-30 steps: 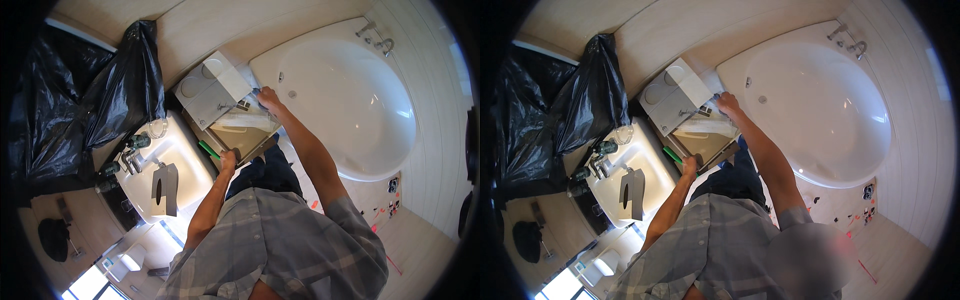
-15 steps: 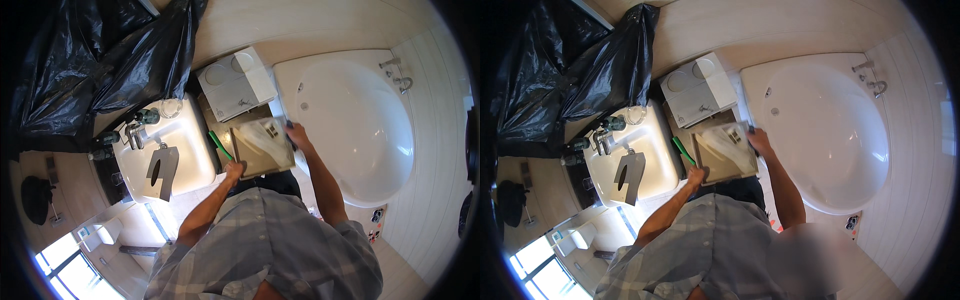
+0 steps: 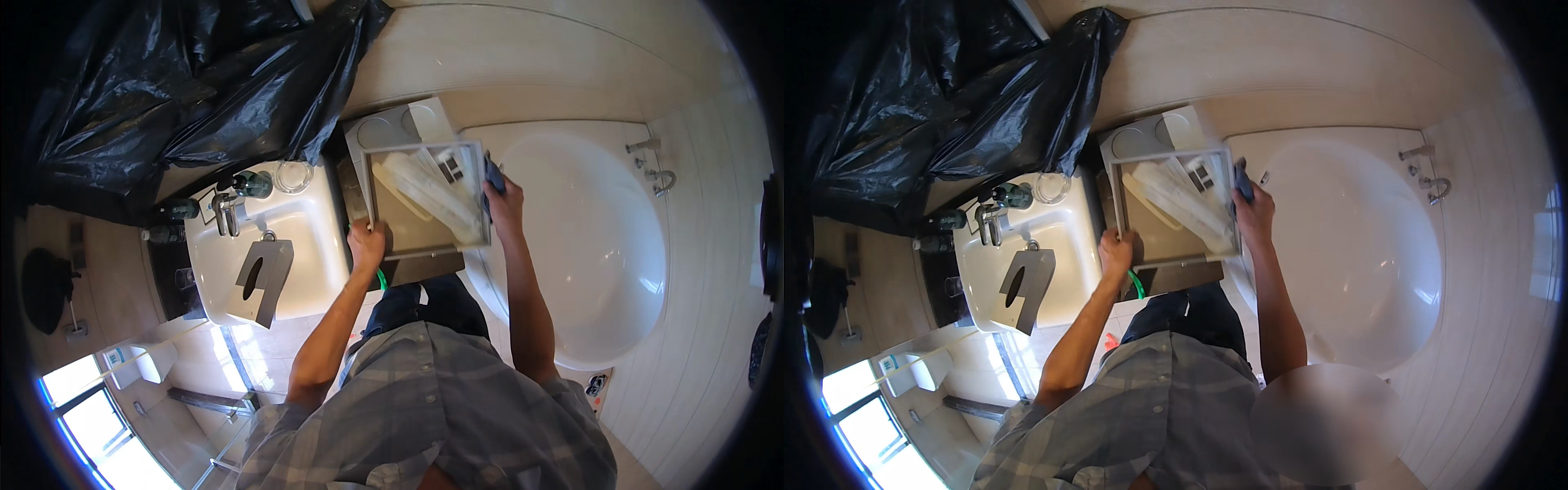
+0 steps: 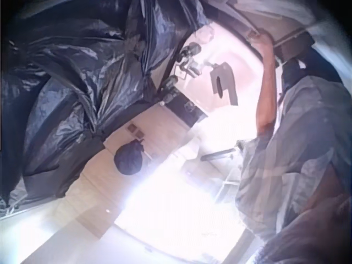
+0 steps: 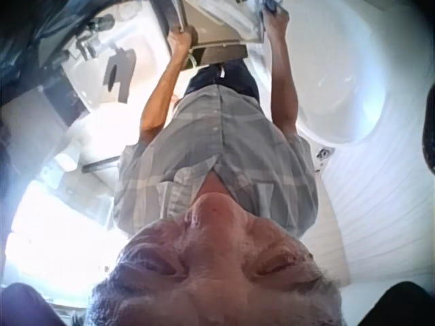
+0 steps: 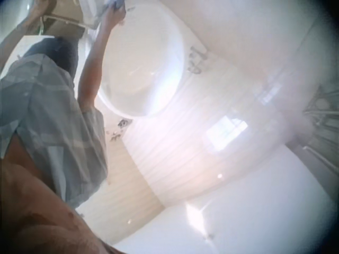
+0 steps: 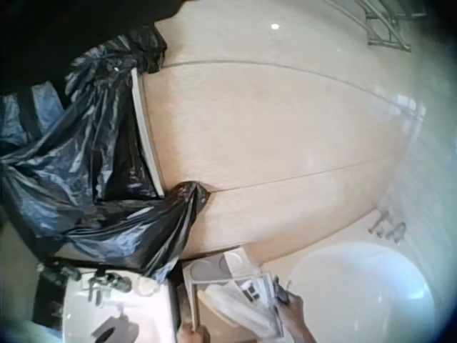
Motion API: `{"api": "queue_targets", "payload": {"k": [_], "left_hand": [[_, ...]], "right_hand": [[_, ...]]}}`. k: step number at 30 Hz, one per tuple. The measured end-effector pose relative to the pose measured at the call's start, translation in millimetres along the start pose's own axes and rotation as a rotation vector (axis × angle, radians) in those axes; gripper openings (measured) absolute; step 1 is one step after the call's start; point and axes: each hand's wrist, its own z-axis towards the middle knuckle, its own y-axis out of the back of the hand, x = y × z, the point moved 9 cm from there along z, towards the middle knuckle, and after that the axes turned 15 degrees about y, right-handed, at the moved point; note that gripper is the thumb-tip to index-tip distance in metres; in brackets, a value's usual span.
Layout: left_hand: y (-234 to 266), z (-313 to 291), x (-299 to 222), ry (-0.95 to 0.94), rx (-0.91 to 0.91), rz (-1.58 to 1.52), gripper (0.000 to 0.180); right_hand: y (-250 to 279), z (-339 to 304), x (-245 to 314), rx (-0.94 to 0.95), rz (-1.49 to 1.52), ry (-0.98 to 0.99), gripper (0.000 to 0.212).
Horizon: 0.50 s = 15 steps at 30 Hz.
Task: The person wipes the interior of a bathroom vanity drawer with a cloth, then removes and wipes a small rectangular box and a white plastic tray before placing them back inside. The person continues wiping the drawer interior and the items repeatedly.
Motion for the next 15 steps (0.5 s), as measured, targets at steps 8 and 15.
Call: {"api": "queue_targets", "payload": {"k": [8, 15], "left_hand": [[-8, 63, -32, 0.053, -0.249, 0.137, 0.051], [-26, 70, -26, -0.119, -0.344, 0.138, 0.033]], "right_hand": [[-62, 87, 13, -0.083, -0.174, 0.161, 0.023], [-87, 120, 75, -0.096, -0.122, 0.521, 0.026]]}}
